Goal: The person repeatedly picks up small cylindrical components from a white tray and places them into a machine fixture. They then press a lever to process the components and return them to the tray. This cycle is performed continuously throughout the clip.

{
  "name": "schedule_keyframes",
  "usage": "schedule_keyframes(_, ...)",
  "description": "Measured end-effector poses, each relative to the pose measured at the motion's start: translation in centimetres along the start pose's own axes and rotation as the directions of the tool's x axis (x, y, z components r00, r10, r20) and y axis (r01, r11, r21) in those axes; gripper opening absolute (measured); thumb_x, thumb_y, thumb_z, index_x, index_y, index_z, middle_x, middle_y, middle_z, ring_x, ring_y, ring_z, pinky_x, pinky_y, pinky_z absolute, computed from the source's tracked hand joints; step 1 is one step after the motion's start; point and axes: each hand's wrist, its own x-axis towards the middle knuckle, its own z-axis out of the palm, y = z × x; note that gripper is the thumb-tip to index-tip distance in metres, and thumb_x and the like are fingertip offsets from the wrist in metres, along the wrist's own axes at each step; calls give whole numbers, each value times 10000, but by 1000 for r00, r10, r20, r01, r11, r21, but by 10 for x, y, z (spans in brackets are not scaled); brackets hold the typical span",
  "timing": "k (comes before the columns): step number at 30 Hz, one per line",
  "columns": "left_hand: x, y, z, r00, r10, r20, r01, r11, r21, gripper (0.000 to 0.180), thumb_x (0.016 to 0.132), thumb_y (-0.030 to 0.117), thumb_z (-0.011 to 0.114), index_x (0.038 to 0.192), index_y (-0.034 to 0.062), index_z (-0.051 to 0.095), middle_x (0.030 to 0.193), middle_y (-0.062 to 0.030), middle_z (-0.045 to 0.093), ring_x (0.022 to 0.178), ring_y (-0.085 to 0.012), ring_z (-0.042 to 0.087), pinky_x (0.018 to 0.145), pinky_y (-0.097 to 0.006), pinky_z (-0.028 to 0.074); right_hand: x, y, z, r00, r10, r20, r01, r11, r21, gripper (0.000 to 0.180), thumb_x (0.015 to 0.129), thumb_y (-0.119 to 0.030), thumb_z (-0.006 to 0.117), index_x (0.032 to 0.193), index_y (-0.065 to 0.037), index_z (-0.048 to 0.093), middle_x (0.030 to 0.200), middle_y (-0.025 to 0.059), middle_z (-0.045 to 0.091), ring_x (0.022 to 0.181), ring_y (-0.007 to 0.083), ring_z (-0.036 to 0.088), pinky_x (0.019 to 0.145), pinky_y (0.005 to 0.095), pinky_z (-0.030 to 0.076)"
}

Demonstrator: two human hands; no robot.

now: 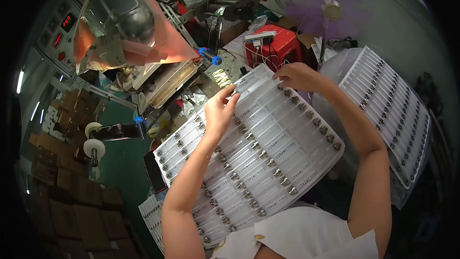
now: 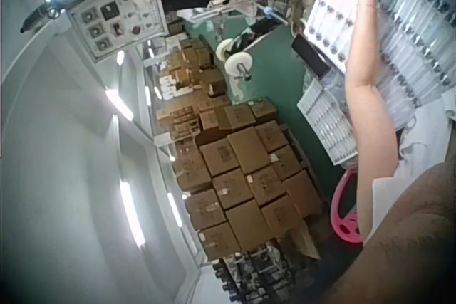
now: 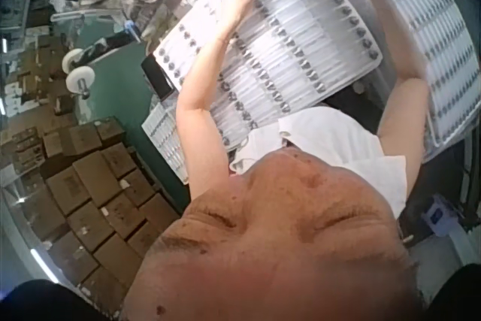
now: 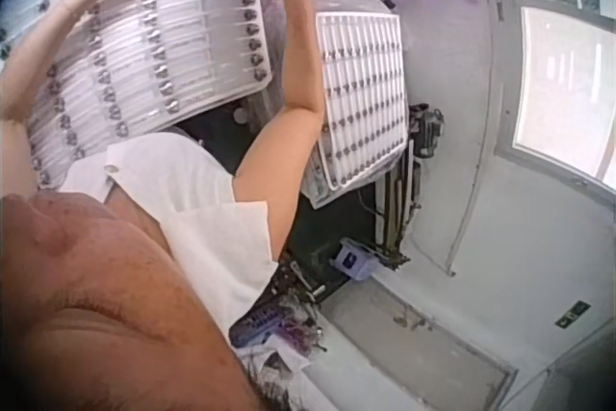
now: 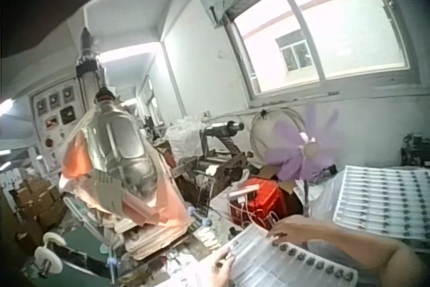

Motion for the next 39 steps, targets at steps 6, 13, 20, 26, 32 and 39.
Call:
schedule_keyframes(6, 33, -5, 40, 978, 210, -12, -193, 922, 336, 251, 762, 213, 704, 979, 89, 682, 940, -88, 614, 813, -270, 611, 726, -374, 476, 3, 4, 13, 987, -157, 18, 158, 981, -115, 281, 725, -84, 697, 998, -27, 663, 899, 99, 597, 903, 270, 581, 794, 377, 465)
schedule_keyframes(13, -22, -1, -15, 879, 468, 90, -465, 801, 378, 252, 732, 173, 727, 970, 122, 661, 837, -45, 611, 765, -232, 597, 665, -346, 482, -27, 14, 0, 981, 184, -64, -125, 846, 518, 218, 837, 5, 604, 1055, -5, 608, 978, 48, 626, 837, 121, 617, 756, 266, 494)
schedule_keyframes(20, -31, -55, -102, 923, 366, 116, -350, 677, 647, 317, 752, 125, 677, 1064, 121, 624, 704, -69, 575, 646, -239, 599, 547, -355, 477, -11, -6, -8, 950, 253, -183, -68, 740, 669, 439, 862, 45, 554, 1290, -33, 500, 1028, 70, 611, 885, 129, 606, 769, 255, 496)
schedule_keyframes(26, 29, -95, -96, 931, 318, 179, -315, 452, 835, 184, 802, 87, 581, 984, 82, 605, 731, -92, 609, 696, -232, 638, 562, -346, 508, 78, -49, 44, 975, 1, -221, 99, 892, 441, 340, 847, 10, 586, 1183, -29, 564, 1072, 121, 635, 908, 160, 632, 786, 285, 500)
schedule_keyframes(32, -48, -35, -83, 768, 634, 92, -574, 617, 538, 199, 798, 120, 595, 994, 97, 623, 607, -22, 491, 514, -176, 537, 462, -320, 447, 131, -101, 83, 844, -360, -397, 407, 913, 39, 248, 811, -31, 611, 1059, -37, 602, 1070, 117, 630, 907, 289, 637, 748, 338, 525)
schedule_keyframes(39, -99, -45, -88, 845, 528, 84, -510, 750, 421, 282, 741, 113, 633, 1023, 124, 630, 670, -18, 484, 578, -158, 544, 502, -287, 452, 164, -122, 138, 803, -536, -261, 486, 842, -235, 317, 754, -62, 664, 1063, -58, 599, 1070, 110, 618, 919, 306, 624, 801, 380, 513)
